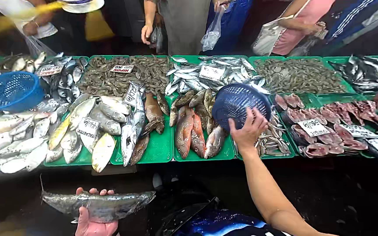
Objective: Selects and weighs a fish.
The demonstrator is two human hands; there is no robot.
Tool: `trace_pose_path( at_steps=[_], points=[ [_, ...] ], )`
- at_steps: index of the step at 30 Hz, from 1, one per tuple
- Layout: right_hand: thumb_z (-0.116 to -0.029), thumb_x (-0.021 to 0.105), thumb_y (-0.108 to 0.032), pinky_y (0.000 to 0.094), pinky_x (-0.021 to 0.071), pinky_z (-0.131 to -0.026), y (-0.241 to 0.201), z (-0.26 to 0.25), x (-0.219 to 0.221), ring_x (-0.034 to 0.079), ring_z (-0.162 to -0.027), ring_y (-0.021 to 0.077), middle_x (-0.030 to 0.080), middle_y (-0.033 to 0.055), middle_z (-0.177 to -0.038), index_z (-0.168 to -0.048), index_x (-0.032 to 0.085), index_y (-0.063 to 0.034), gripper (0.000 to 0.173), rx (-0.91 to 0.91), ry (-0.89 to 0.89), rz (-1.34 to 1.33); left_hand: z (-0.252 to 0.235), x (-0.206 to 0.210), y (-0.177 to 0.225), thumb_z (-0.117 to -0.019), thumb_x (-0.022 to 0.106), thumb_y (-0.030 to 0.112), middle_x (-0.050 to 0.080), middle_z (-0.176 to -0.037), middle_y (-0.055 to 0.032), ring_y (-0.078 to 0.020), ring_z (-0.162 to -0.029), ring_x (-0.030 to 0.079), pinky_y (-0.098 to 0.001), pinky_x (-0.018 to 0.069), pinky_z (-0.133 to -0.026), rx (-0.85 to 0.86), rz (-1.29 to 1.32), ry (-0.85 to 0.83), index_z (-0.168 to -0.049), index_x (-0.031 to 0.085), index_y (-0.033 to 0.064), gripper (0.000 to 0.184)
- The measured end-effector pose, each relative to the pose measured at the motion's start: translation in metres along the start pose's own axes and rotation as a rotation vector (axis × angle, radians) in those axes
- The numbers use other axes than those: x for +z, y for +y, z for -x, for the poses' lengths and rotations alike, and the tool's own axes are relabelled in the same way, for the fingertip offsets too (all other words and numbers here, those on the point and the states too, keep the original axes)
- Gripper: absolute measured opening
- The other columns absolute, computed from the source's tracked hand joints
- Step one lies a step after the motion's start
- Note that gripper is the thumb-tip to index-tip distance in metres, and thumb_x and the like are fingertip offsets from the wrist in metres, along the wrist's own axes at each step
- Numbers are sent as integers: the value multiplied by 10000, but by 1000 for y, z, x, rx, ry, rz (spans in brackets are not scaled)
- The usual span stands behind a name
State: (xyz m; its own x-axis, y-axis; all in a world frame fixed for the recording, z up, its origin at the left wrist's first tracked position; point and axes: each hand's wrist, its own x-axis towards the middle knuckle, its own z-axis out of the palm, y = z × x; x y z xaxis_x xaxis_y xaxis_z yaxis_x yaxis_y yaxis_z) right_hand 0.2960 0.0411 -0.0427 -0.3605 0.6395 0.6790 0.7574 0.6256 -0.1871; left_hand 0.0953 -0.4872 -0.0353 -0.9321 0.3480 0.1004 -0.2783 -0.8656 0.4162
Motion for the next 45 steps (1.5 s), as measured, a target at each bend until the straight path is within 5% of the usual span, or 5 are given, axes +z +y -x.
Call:
trace_pose_path(
  at_steps=[11, 15, 23, 32, 45],
  points=[
    [-1060, 315, -443, 540, 271, -1237, -12, 94, -10, 348, -1469, 428, 442, 314, -1501, -1188, 706, -38, 578, -43, -157, -775, -11, 26, -16, -937, 660, 320, 709, -1201, -82, -269, -1018, 715, -498, 594, -908, -4, -170, 152, -1445, 549, 288, 521],
    [-895, 786, -249, 426, 409, -1180, -27, 89, -8, 458, -1415, 377, 428, 329, -1510, -1493, 378, 94, 801, 500, -393, -665, -12, 19, 7, -952, 646, 292, 666, -1261, -184, -331, -1014, 708, -528, 589, -909, 7, -187, 146, -1515, 471, 237, 592],
    [-878, 539, -39, 196, 348, -374, -98, 78, -12, 401, -425, 45, 511, -23, -631, -903, 514, -134, 101, 1169, -686, -1134, -49, 14, 82, -1002, 501, 295, 679, -1223, -149, -288, -958, 709, -476, 609, -836, 32, -272, 84, -1518, 424, 177, 534],
    [-859, 585, 63, 352, 474, -351, -395, 124, -29, 601, -521, 209, 657, 160, -1009, -1608, 196, -181, 879, 650, -1253, -1170, -139, 48, 187, -1056, 453, 276, 673, -1223, -213, -286, -852, 728, -434, 626, -760, 18, -341, -42, -1507, 443, 150, 468],
    [-737, 643, 47, 370, 572, -540, -578, 160, -6, 665, -730, 177, 658, 164, -1174, -1541, 415, -73, 844, 149, -1448, -1156, -231, -75, 227, -820, 830, 265, 723, -1217, -110, -222, -1135, 687, -464, 542, -1032, 28, -1685, 332, -1355, 645, 93, 592]
  ],
)
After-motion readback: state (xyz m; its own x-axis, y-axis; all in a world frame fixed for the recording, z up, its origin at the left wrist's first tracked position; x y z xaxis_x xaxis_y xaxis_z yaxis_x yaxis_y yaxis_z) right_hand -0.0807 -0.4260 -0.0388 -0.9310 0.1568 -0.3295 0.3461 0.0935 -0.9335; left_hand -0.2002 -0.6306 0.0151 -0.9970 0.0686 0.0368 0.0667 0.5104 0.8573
